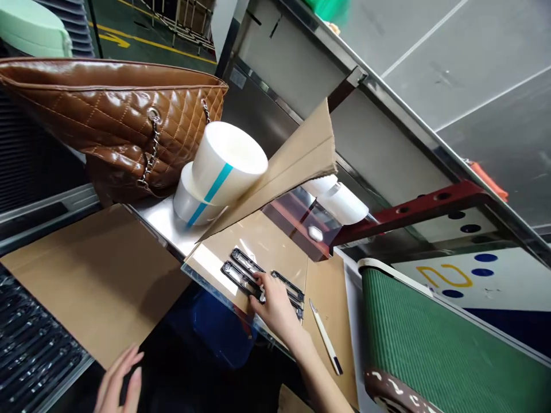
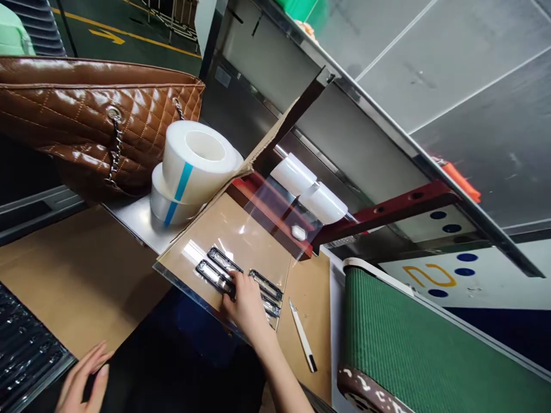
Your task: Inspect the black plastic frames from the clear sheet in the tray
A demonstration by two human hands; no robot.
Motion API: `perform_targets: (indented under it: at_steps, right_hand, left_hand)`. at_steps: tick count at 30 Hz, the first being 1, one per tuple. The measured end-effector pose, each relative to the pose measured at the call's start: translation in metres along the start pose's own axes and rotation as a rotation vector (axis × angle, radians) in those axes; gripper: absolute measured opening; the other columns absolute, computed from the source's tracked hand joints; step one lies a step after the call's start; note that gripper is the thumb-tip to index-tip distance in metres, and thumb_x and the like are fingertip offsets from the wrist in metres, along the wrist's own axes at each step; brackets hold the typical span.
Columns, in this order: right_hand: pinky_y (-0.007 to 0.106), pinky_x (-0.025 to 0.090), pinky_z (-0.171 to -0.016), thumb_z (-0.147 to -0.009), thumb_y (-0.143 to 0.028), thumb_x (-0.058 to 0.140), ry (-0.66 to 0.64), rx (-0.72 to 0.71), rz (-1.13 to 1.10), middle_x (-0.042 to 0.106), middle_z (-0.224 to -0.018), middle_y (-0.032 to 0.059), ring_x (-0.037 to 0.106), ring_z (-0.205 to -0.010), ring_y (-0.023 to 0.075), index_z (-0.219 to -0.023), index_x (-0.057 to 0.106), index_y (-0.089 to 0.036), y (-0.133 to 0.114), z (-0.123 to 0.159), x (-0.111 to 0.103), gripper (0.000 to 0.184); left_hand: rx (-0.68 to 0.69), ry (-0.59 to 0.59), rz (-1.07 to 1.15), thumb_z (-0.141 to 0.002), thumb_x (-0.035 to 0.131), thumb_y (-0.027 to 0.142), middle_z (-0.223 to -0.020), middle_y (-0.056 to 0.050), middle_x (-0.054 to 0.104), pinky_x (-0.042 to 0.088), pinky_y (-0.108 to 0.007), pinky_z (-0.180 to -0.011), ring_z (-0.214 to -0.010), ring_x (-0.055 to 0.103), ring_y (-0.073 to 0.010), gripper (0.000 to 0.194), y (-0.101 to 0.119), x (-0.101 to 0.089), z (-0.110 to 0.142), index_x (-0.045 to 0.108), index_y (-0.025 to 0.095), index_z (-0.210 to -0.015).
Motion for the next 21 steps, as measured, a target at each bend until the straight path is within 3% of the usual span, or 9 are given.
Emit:
perform_targets:
  at_steps: [3, 5, 9, 13, 16, 21]
  right_hand:
    - [0.036, 0.044, -0.079, -0.072, -0.021, 0.059, -0.145, 0.079, -0.242, 0.059, -0.088, 0.0023, 0.055, -0.083, 0.0201, -0.108, 0.050, -0.020, -0.006, 0.007, 0.001, 0.037]
    - [0.033, 0.043, -0.076, -0.074, -0.024, 0.059, -0.255, 0.120, -0.476, 0.057, -0.085, -0.0007, 0.054, -0.078, 0.0169, -0.105, 0.048, -0.022, -0.013, 0.018, 0.009, 0.033]
    - [0.031, 0.042, -0.078, -0.075, -0.024, 0.063, -0.361, 0.170, -0.861, 0.055, -0.085, -0.0010, 0.051, -0.079, 0.0149, -0.097, 0.046, -0.021, -0.032, 0.050, 0.041, 0.028]
    - [0.030, 0.041, -0.077, -0.074, -0.021, 0.063, -0.396, 0.217, -0.972, 0.054, -0.085, -0.0008, 0.049, -0.079, 0.0146, -0.094, 0.046, -0.021, -0.053, 0.078, 0.083, 0.026]
    - [0.031, 0.042, -0.077, -0.070, -0.013, 0.060, -0.394, 0.215, -0.865, 0.052, -0.086, -0.0004, 0.048, -0.080, 0.0149, -0.092, 0.045, -0.021, -0.068, 0.089, 0.110, 0.028]
    - [0.035, 0.044, -0.079, -0.067, -0.011, 0.056, -0.421, 0.181, -0.651, 0.052, -0.088, 0.0016, 0.051, -0.083, 0.0177, -0.092, 0.045, -0.020, -0.093, 0.097, 0.138, 0.028]
  left_hand:
    - [-0.238, -0.176, 0.234, -0.078, 0.059, 0.058, -0.113, -0.007, 0.065, 0.030, -0.056, -0.110, -0.111, 0.057, -0.0335, 0.039, 0.036, 0.046, 0.000, 0.062, 0.031, -0.105]
    - [-0.309, -0.272, 0.351, -0.078, 0.058, 0.061, -0.108, -0.007, 0.068, 0.038, -0.051, -0.106, -0.109, 0.059, -0.0314, 0.043, 0.061, 0.072, -0.001, 0.064, 0.028, -0.105]
    - [-0.454, -0.308, 0.637, -0.078, 0.057, 0.065, -0.112, -0.010, 0.068, 0.052, -0.040, -0.095, -0.107, 0.062, -0.0278, 0.056, 0.094, 0.098, -0.003, 0.061, 0.020, -0.111]
    - [-0.603, -0.192, 0.823, -0.071, 0.069, 0.061, -0.116, -0.010, 0.066, 0.051, -0.037, -0.096, -0.114, 0.057, -0.0285, 0.059, 0.091, 0.087, 0.003, 0.062, 0.019, -0.111]
    - [-0.705, -0.098, 0.889, -0.063, 0.078, 0.056, -0.120, -0.009, 0.065, 0.051, -0.035, -0.096, -0.119, 0.054, -0.0290, 0.058, 0.078, 0.065, 0.012, 0.064, 0.022, -0.108]
    - [-0.765, 0.073, 0.962, -0.065, 0.080, 0.049, -0.124, -0.004, 0.062, 0.048, -0.025, -0.095, -0.123, 0.050, -0.0229, 0.055, 0.060, 0.026, 0.015, 0.063, 0.028, -0.112]
Point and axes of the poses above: each hand's wrist, its own z-axis away from the middle knuckle, its own x-axis out of the palm, y = z × x, the point moved 5 cm from there along -z, towards the middle knuckle
